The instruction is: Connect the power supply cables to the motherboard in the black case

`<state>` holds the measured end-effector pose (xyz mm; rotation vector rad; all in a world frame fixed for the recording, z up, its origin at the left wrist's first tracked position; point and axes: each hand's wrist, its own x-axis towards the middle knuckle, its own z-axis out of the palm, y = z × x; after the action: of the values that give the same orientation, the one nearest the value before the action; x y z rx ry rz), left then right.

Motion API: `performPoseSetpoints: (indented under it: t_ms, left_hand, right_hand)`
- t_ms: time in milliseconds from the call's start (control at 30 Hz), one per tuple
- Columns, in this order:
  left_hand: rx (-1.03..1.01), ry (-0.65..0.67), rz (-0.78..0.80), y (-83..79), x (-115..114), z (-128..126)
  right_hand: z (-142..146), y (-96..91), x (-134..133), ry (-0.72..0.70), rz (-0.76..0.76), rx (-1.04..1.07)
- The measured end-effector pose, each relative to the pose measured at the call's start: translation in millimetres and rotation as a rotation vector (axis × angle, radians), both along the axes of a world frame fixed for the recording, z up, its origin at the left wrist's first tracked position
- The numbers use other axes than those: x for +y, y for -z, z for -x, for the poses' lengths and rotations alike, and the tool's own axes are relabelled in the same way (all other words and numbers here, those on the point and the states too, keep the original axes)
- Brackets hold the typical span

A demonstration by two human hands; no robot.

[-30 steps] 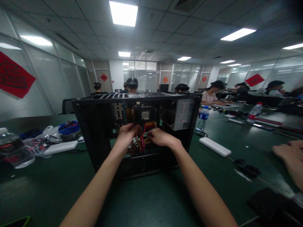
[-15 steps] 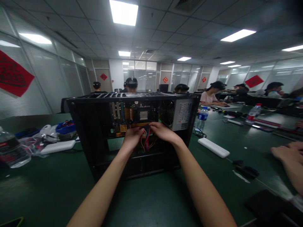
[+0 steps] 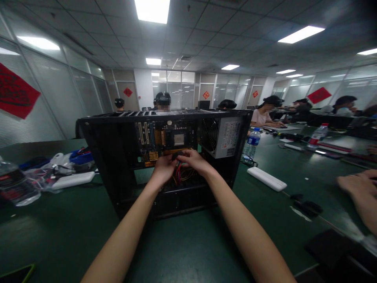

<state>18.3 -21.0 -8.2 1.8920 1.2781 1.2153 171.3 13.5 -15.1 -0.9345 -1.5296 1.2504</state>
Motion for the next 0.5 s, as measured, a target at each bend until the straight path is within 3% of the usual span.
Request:
performPoseSetpoints:
  t_ms: [267,500]
  left_hand:
    - [0.391,-0.180,0.152,-7.6,-3.6,16.0]
    - [0.579,-0.164,0.138,-0.9,-7.1,11.3]
  right_hand:
    - [-1.1,-1.4,-3.1,0.050,-0.004,-0.080]
    - [-2.1,16.5,2.7,0.103,0.022,-0.296]
